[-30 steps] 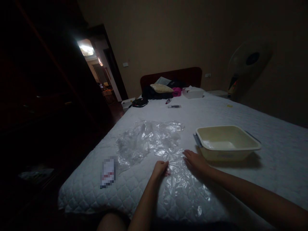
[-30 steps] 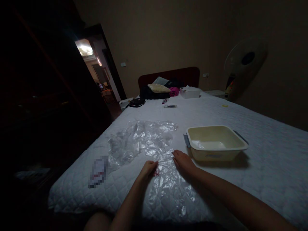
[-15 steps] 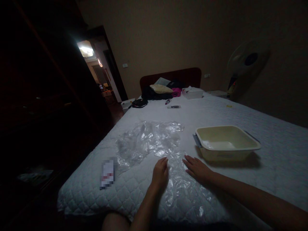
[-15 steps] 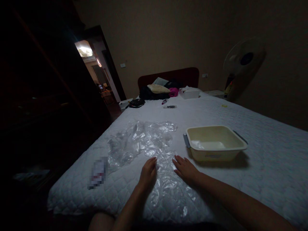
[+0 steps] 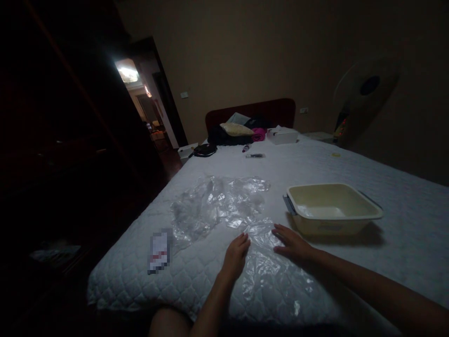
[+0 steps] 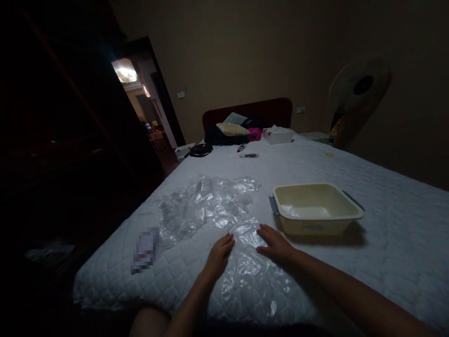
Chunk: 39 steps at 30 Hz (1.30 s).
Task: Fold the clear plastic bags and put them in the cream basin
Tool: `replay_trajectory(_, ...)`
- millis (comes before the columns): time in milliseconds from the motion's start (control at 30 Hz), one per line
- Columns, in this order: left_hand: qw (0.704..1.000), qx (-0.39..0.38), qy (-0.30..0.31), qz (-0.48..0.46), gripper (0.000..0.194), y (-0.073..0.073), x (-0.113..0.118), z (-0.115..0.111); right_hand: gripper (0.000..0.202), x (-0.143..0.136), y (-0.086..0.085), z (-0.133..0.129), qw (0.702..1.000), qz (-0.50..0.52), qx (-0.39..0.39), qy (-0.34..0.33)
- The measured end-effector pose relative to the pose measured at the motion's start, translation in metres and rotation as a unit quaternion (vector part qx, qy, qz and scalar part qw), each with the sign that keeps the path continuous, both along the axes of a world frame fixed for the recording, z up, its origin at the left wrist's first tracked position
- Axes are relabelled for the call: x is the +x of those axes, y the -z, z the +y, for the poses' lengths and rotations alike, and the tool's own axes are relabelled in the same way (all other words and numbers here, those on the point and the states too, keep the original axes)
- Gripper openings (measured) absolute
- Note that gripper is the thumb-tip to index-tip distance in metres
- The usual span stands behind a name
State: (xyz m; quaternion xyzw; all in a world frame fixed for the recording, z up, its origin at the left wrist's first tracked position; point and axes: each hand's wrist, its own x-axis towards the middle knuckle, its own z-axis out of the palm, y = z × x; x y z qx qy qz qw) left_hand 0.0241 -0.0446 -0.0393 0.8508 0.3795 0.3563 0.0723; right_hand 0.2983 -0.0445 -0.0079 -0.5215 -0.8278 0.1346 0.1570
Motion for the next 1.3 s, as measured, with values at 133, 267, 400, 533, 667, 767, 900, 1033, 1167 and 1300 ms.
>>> replay_trajectory(133,1.000,-0.002,0.002,0.003,0.036,0.002,-0.001,0.001,0.039,-0.003,-0.015,-0.006,0.998,0.011,0.064,0.023)
replay_trajectory(267,1.000,-0.006,0.006,0.000,0.042,-0.001,-0.001,0.000,0.026,-0.013,-0.031,-0.019,0.998,-0.018,0.061,-0.008)
replay_trajectory(400,1.000,0.016,0.003,0.000,0.042,-0.006,0.000,-0.004,0.023,-0.015,-0.036,-0.020,0.997,-0.056,0.044,0.004)
replay_trajectory(533,0.997,0.068,0.024,0.016,0.036,-0.010,0.003,-0.009,0.021,-0.010,-0.035,-0.011,0.996,-0.075,0.034,0.027)
replay_trajectory(667,0.995,0.067,0.052,0.051,0.031,-0.017,0.004,-0.014,0.020,-0.010,-0.037,-0.006,0.996,-0.066,0.052,0.036)
replay_trajectory(767,0.994,0.065,0.058,0.067,0.029,-0.020,0.003,-0.015,0.021,-0.021,-0.043,-0.010,0.995,-0.048,0.087,0.029)
replay_trajectory(900,0.994,0.067,0.045,0.069,0.027,-0.019,0.004,-0.015,0.020,-0.055,-0.048,-0.025,0.989,-0.060,0.114,-0.070)
replay_trajectory(1033,0.994,0.072,0.037,0.067,0.027,-0.016,0.004,-0.014,0.015,-0.093,-0.047,-0.050,0.955,-0.117,0.162,-0.221)
replay_trajectory(1167,0.994,0.075,0.039,0.062,0.029,-0.015,0.004,-0.014,0.013,-0.111,-0.043,-0.069,0.921,-0.174,0.183,-0.298)
replay_trajectory(1300,0.996,0.065,0.037,0.055,0.031,-0.020,0.004,-0.015,0.014,-0.113,-0.036,-0.076,0.911,-0.194,0.195,-0.308)
